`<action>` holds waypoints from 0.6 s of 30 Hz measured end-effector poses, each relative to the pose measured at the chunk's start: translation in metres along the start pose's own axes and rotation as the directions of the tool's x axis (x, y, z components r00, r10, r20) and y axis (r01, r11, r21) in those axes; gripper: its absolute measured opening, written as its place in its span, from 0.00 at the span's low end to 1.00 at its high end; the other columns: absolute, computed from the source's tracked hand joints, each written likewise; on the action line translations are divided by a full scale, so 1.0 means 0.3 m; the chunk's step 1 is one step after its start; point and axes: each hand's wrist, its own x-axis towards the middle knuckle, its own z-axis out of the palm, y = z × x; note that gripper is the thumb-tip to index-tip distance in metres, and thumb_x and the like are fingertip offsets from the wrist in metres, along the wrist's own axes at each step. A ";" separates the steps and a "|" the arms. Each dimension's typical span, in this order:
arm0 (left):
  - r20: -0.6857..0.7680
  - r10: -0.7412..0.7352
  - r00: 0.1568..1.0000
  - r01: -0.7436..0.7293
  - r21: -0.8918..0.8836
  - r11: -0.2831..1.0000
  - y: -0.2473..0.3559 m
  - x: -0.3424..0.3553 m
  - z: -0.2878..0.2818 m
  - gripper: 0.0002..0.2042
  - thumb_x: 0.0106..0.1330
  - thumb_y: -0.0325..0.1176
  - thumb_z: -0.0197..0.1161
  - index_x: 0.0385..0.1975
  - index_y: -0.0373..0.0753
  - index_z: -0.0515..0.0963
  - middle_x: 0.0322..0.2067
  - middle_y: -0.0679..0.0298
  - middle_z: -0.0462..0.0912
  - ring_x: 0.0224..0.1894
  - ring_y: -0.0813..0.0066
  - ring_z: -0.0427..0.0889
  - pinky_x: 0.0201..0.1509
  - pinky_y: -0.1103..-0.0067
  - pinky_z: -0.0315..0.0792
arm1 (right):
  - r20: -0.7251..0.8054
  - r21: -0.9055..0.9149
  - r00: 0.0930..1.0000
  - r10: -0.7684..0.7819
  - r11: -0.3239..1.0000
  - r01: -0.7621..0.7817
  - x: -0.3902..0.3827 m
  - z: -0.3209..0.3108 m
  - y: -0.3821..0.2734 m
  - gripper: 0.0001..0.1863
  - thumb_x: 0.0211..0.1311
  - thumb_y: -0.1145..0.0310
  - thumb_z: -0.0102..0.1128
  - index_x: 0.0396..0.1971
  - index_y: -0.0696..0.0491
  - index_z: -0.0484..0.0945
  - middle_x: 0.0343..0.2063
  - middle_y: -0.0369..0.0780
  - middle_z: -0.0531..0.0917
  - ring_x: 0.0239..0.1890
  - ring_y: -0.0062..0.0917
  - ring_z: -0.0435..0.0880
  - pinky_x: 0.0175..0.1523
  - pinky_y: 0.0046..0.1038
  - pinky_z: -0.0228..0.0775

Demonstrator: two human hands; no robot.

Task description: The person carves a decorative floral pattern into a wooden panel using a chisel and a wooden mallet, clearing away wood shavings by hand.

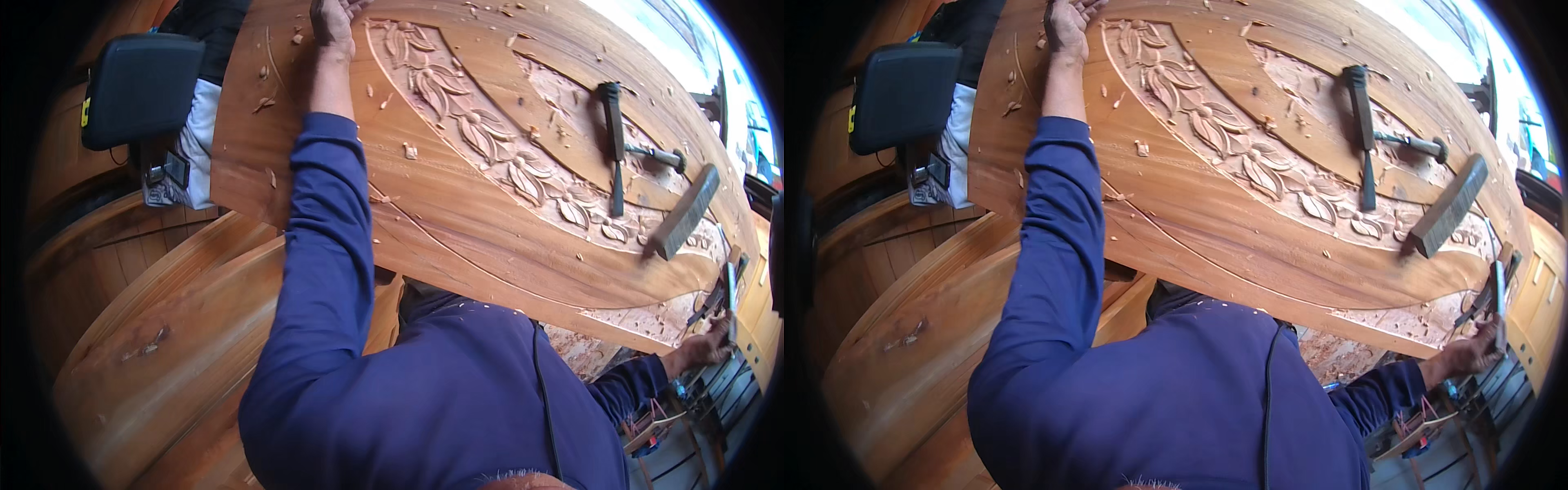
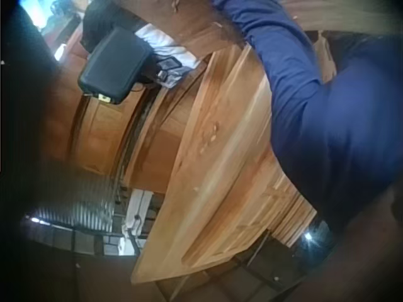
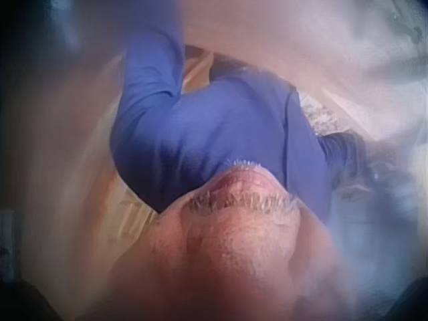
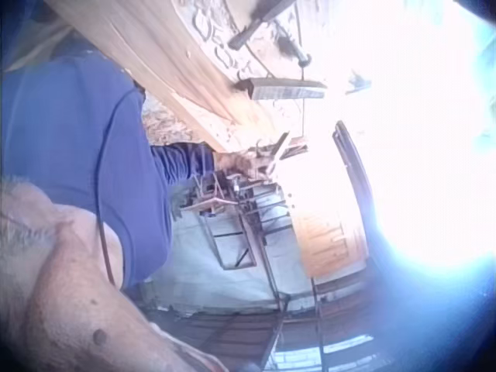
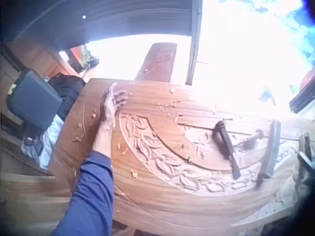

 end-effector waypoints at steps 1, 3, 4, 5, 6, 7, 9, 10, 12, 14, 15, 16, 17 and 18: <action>-0.069 0.025 0.997 -0.025 -0.010 1.000 -0.019 -0.021 -0.005 0.30 0.80 0.57 0.46 0.74 0.44 0.64 0.51 0.57 0.85 0.42 0.71 0.87 0.47 0.76 0.80 | -0.057 -0.057 0.996 -0.071 0.996 0.067 0.030 0.030 -0.105 0.13 0.71 0.66 0.66 0.43 0.62 0.86 0.32 0.43 0.86 0.29 0.25 0.82 0.30 0.25 0.71; -0.100 0.033 0.994 -0.039 -0.059 0.998 -0.069 -0.043 -0.045 0.31 0.80 0.57 0.46 0.74 0.44 0.63 0.50 0.57 0.85 0.42 0.71 0.86 0.47 0.76 0.79 | -0.012 -0.056 0.939 -0.343 0.938 0.342 0.138 0.124 -0.224 0.16 0.71 0.61 0.66 0.46 0.61 0.84 0.40 0.47 0.87 0.41 0.36 0.85 0.51 0.37 0.74; -0.126 0.040 0.991 -0.053 -0.104 0.993 -0.086 -0.046 -0.059 0.31 0.80 0.58 0.46 0.74 0.44 0.63 0.50 0.57 0.85 0.42 0.71 0.86 0.48 0.76 0.79 | -0.011 0.251 0.957 -0.289 0.926 0.282 0.209 0.175 -0.258 0.18 0.71 0.59 0.65 0.47 0.61 0.83 0.44 0.49 0.87 0.47 0.41 0.86 0.60 0.43 0.73; -0.148 0.073 0.986 -0.078 -0.029 0.997 -0.100 -0.050 -0.041 0.33 0.79 0.59 0.46 0.75 0.43 0.62 0.49 0.57 0.85 0.41 0.72 0.86 0.48 0.76 0.79 | 0.100 0.550 0.977 -0.186 0.829 0.102 0.232 0.287 -0.312 0.20 0.72 0.58 0.62 0.48 0.62 0.81 0.46 0.50 0.86 0.51 0.43 0.83 0.65 0.46 0.68; -0.156 0.065 0.986 -0.072 -0.035 0.997 -0.108 -0.061 -0.026 0.33 0.79 0.59 0.46 0.75 0.43 0.62 0.49 0.57 0.85 0.41 0.72 0.86 0.48 0.76 0.79 | 0.212 0.807 0.974 -0.077 0.576 -0.130 0.255 0.404 -0.369 0.22 0.73 0.57 0.59 0.50 0.63 0.80 0.49 0.51 0.85 0.55 0.45 0.81 0.70 0.50 0.63; -0.153 0.083 0.985 -0.095 -0.071 0.993 -0.102 -0.076 -0.016 0.33 0.79 0.59 0.46 0.75 0.43 0.62 0.49 0.57 0.85 0.41 0.72 0.86 0.48 0.77 0.79 | 0.323 0.908 0.946 0.034 0.272 -0.320 0.274 0.532 -0.421 0.23 0.74 0.56 0.56 0.51 0.64 0.79 0.51 0.52 0.84 0.60 0.47 0.78 0.74 0.54 0.58; -0.152 0.088 0.985 -0.108 -0.129 0.986 -0.093 -0.079 0.006 0.34 0.79 0.60 0.46 0.75 0.42 0.62 0.49 0.56 0.85 0.41 0.72 0.86 0.48 0.77 0.79 | 0.567 0.798 0.814 -0.128 0.330 -0.504 0.218 0.809 -0.484 0.23 0.76 0.61 0.50 0.61 0.61 0.71 0.51 0.48 0.81 0.51 0.37 0.80 0.58 0.42 0.70; -0.131 0.076 0.988 -0.099 -0.185 0.978 -0.091 -0.064 0.026 0.34 0.79 0.60 0.46 0.75 0.42 0.62 0.49 0.56 0.85 0.41 0.72 0.86 0.48 0.77 0.79 | 0.623 0.762 0.772 -0.128 0.321 -0.562 0.121 0.983 -0.591 0.22 0.77 0.62 0.51 0.62 0.60 0.71 0.49 0.46 0.81 0.47 0.34 0.79 0.53 0.37 0.70; -0.115 0.051 0.992 -0.078 -0.248 0.966 -0.091 -0.053 0.058 0.35 0.79 0.61 0.46 0.75 0.42 0.62 0.50 0.56 0.85 0.41 0.71 0.86 0.47 0.78 0.79 | 0.731 0.670 0.667 -0.140 0.328 -0.666 -0.087 1.310 -0.754 0.21 0.77 0.64 0.51 0.64 0.57 0.71 0.47 0.43 0.81 0.40 0.26 0.78 0.44 0.29 0.71; -0.110 0.092 0.990 -0.105 -0.119 0.987 -0.047 -0.104 0.011 0.35 0.79 0.61 0.44 0.75 0.41 0.62 0.50 0.55 0.84 0.42 0.72 0.86 0.46 0.79 0.78 | 0.833 0.553 0.523 -0.182 0.283 -0.784 -0.310 1.573 -0.922 0.21 0.77 0.66 0.52 0.66 0.55 0.71 0.44 0.40 0.80 0.33 0.19 0.77 0.35 0.20 0.71; -0.120 0.088 0.989 -0.103 -0.123 0.987 -0.027 -0.098 0.015 0.35 0.79 0.61 0.44 0.75 0.41 0.62 0.50 0.55 0.84 0.42 0.72 0.86 0.46 0.79 0.78 | 0.897 0.434 0.406 -0.175 0.174 -0.884 -0.352 1.641 -0.979 0.21 0.75 0.66 0.56 0.64 0.50 0.72 0.40 0.40 0.81 0.32 0.24 0.80 0.35 0.26 0.74; -0.116 0.078 0.990 -0.086 -0.069 0.994 -0.014 -0.096 0.012 0.35 0.79 0.61 0.44 0.75 0.41 0.62 0.50 0.55 0.84 0.43 0.72 0.85 0.46 0.79 0.78 | 0.944 0.290 0.275 -0.180 0.060 -0.955 -0.408 1.697 -1.040 0.21 0.72 0.66 0.60 0.63 0.46 0.74 0.35 0.40 0.81 0.31 0.30 0.83 0.34 0.32 0.77; -0.096 0.057 0.994 -0.061 -0.040 0.997 -0.033 -0.081 0.043 0.35 0.79 0.62 0.43 0.75 0.41 0.62 0.51 0.55 0.84 0.43 0.72 0.85 0.46 0.79 0.77 | 0.932 0.347 0.327 -0.158 0.121 -0.930 -0.466 1.746 -1.121 0.19 0.74 0.65 0.57 0.61 0.48 0.73 0.33 0.37 0.78 0.29 0.25 0.80 0.31 0.29 0.74; -0.110 0.052 0.993 -0.056 -0.038 0.998 -0.021 -0.072 0.037 0.35 0.79 0.62 0.43 0.75 0.41 0.62 0.51 0.55 0.84 0.43 0.72 0.85 0.46 0.79 0.77 | 0.917 0.389 0.364 -0.160 0.164 -0.907 -0.529 1.794 -1.220 0.17 0.75 0.64 0.55 0.59 0.50 0.71 0.31 0.34 0.75 0.26 0.20 0.77 0.27 0.25 0.72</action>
